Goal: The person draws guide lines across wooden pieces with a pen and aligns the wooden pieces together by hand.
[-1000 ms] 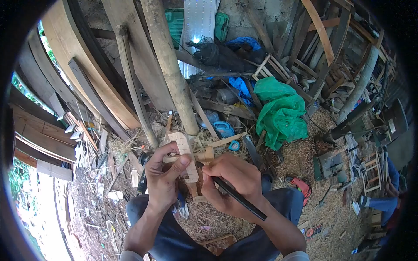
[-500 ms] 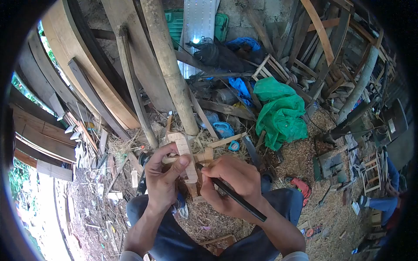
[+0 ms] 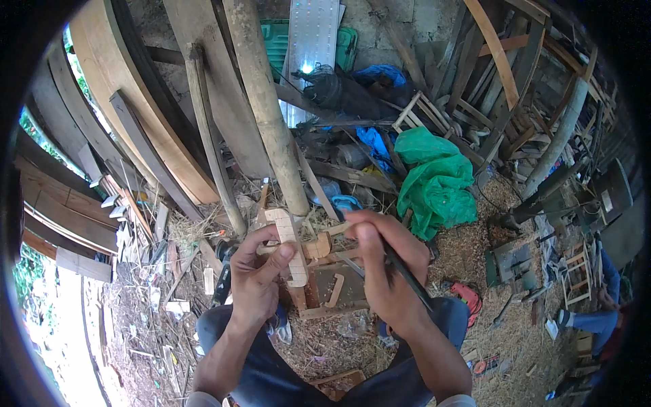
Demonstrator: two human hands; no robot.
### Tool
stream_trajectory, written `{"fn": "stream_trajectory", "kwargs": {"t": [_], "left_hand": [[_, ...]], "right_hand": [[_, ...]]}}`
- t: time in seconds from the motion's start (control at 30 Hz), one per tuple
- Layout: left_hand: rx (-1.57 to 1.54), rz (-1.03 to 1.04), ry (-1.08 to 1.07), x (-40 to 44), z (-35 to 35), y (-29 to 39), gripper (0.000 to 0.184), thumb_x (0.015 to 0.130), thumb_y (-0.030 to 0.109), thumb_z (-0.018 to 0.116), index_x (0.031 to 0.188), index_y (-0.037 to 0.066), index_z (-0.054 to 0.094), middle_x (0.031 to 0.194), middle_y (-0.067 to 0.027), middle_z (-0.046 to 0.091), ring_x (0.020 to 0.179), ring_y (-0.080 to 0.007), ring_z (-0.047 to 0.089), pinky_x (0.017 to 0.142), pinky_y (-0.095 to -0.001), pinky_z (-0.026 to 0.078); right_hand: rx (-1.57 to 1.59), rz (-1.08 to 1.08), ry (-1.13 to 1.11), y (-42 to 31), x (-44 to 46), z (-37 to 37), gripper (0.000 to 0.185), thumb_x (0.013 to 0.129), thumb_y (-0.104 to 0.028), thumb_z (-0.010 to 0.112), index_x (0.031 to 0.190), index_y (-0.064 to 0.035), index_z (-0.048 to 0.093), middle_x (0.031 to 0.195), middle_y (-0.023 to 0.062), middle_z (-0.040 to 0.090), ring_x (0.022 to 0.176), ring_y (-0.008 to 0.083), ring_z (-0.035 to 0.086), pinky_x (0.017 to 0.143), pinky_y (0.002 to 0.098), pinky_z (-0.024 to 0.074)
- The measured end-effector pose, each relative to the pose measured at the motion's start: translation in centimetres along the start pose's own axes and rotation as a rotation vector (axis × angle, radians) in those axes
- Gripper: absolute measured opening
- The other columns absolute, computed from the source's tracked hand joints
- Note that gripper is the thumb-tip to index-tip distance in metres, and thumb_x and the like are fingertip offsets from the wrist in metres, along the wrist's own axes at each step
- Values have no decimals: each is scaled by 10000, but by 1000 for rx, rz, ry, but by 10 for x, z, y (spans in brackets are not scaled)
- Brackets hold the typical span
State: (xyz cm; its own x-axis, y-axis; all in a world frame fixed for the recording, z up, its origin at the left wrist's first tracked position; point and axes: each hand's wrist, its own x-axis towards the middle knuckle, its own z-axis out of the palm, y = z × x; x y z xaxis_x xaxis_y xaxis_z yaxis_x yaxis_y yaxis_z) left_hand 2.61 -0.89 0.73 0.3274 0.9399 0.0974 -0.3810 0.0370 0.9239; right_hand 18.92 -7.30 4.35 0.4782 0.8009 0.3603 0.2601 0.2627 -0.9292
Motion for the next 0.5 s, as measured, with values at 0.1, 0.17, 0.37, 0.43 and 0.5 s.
{"fn": "stream_trajectory", "kwargs": {"t": [0.1,0.17,0.37,0.43,0.5], "left_hand": [[-6,-36,-24,-1,0,-2,242,822,66,684,1045,1,615,927,-36,638,816,-94,618,705,-233,523],[-8,-88,-37,-2,-2,-5,247,816,62,688,1045,7,612,995,-51,622,826,-105,620,697,-235,526],[-158,-86,43,16,-9,-11,220,872,75,597,1085,58,545,1047,-70,591,871,-153,620,732,-278,530],[-295,-109,140,26,-18,-14,203,926,157,523,1112,78,500,957,-47,590,876,-158,602,807,-311,505],[-360,-201,192,30,-33,-17,201,926,153,520,1109,72,500,930,-44,583,851,-153,596,794,-308,505]], "right_hand": [[50,24,-167,18,-4,1,179,885,-104,593,996,34,614,837,106,631,694,101,601,570,221,483],[133,154,-276,17,-5,5,182,872,-90,612,1008,31,605,850,86,625,723,93,613,596,207,505],[232,296,-202,36,5,6,200,862,-92,620,999,50,590,845,104,631,724,128,639,624,253,555],[270,315,-144,39,13,3,228,864,-100,616,1014,67,575,841,126,636,714,159,644,650,269,560],[294,335,-113,41,13,0,241,867,-100,611,1033,68,566,841,128,635,721,165,644,660,276,560]]}}
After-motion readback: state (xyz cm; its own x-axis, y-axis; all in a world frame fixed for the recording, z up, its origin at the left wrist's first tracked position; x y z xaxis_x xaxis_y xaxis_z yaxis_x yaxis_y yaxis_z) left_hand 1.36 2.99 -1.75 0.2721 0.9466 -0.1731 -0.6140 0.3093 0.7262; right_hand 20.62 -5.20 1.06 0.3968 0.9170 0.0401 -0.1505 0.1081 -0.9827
